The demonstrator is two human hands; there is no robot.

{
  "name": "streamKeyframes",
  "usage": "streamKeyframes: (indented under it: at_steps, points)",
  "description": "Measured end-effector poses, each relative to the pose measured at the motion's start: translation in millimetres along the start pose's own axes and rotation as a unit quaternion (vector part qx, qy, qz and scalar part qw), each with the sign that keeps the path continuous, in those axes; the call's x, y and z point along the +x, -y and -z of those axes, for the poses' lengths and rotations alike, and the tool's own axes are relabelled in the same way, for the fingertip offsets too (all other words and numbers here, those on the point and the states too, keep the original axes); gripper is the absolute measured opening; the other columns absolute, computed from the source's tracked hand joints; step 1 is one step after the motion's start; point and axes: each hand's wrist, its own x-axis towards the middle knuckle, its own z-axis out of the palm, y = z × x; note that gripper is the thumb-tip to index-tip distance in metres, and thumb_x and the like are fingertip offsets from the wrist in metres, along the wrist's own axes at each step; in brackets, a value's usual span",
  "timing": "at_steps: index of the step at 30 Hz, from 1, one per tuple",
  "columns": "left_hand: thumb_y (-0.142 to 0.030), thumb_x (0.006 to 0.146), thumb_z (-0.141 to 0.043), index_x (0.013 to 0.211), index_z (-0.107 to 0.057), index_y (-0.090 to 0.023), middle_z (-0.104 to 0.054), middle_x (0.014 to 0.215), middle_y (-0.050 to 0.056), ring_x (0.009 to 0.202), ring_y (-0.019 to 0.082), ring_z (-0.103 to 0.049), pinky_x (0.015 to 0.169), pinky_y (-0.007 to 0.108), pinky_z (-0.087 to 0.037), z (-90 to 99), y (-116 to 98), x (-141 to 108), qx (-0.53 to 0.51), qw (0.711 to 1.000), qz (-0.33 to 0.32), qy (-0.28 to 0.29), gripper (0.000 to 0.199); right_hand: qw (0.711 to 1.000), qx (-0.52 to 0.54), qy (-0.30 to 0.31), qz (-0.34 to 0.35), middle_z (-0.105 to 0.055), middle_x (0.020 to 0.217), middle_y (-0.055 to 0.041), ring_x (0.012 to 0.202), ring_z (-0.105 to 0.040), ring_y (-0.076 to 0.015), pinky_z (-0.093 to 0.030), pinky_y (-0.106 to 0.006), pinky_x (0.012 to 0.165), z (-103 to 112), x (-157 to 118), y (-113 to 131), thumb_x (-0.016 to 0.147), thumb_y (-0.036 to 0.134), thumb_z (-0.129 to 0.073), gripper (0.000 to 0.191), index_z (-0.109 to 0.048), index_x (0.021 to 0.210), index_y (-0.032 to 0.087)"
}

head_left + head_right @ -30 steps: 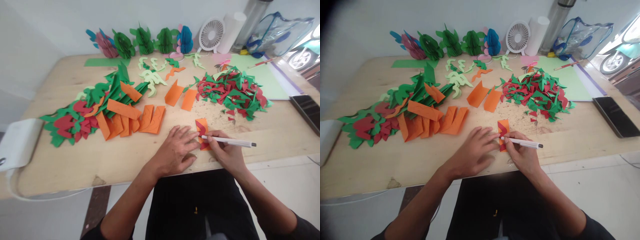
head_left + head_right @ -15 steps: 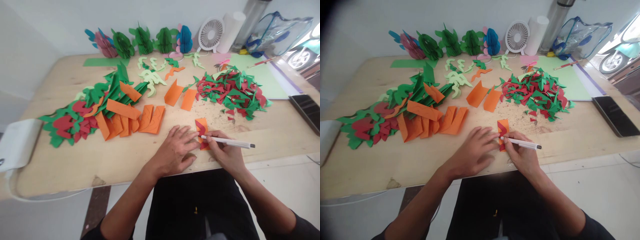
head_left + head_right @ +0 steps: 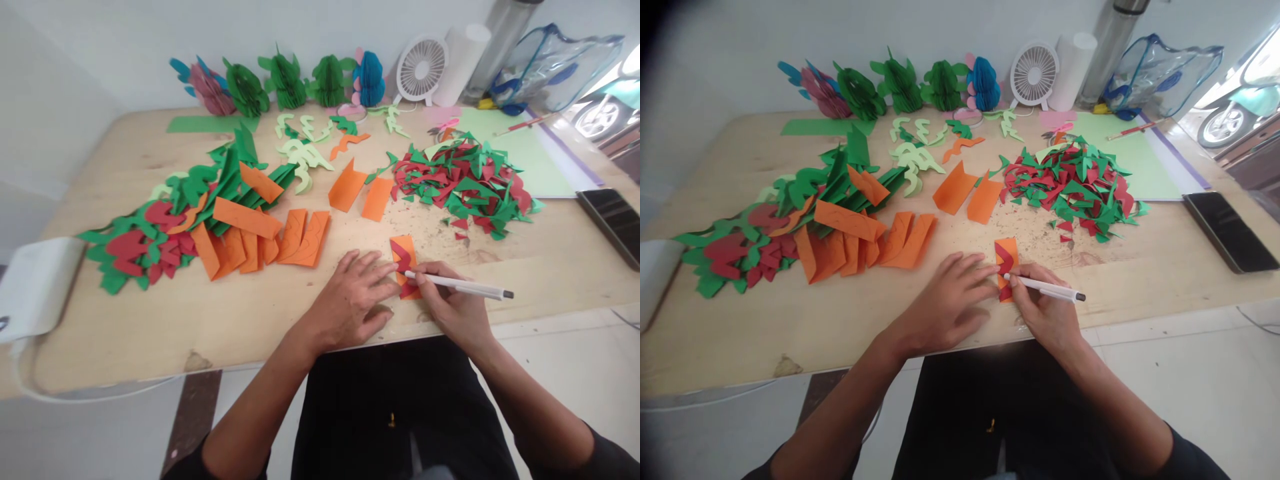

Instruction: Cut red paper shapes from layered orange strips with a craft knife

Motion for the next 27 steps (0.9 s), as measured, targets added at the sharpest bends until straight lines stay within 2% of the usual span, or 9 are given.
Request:
streamKeyframes:
  at_steps: [5,13,23,27]
  points:
    - [-0.033,0.091,-0.055,0.122,-0.062,-0.025,-0.046,0.151,0.002,0.144,0.031,-0.030,0.120,0.055,-0.014,-0.7,0.5,-0.2,-0.004,1.000,0.000,-0.004,0.034,1.000,0.001,-0.001,-0.004,-0.071,0.077,-0.0020,0.063,-0.064,-0.0154,-0.049,-0.027,0.057,1.9,-2.3,-0.2,0.091,0.036,-0.058,0.017,-0.067,0.088,0.022]
    - [-0.035,0.092,-0.054,0.124,-0.062,-0.025,-0.046,0.152,0.002,0.144,0.032,-0.030,0.120,0.056,-0.014,-1.7,0.6,-0.5,0.001,1.000,0.003,-0.002,0.035,1.000,-0.015,-0.009,-0.002,-0.067,0.068,-0.0006,0.060,-0.061,-0.0148,-0.048,-0.026,0.056,4.4,-3.9,0.2,0.090,0.035,-0.057,0.017,-0.066,0.085,0.022]
    - [-0.035,0.091,-0.055,0.126,-0.061,-0.026,-0.047,0.151,0.002,0.144,0.031,-0.030,0.120,0.056,-0.015,-1.7,0.3,-0.6,0.000,1.000,0.001,-0.005,0.036,1.000,0.000,0.000,-0.024,-0.072,0.082,-0.0032,0.069,-0.065,-0.0160,-0.048,-0.027,0.061,7.4,-7.8,0.1,0.091,0.037,-0.056,0.019,-0.067,0.089,0.022]
    - [-0.034,0.092,-0.055,0.126,-0.061,-0.026,-0.047,0.151,0.002,0.144,0.031,-0.030,0.119,0.056,-0.015,-1.7,0.2,-0.3,-0.001,1.000,0.001,-0.007,0.036,1.000,0.001,-0.003,-0.022,-0.072,0.080,-0.0031,0.069,-0.065,-0.0160,-0.048,-0.027,0.061,7.2,-8.5,-0.1,0.091,0.037,-0.057,0.019,-0.067,0.088,0.022]
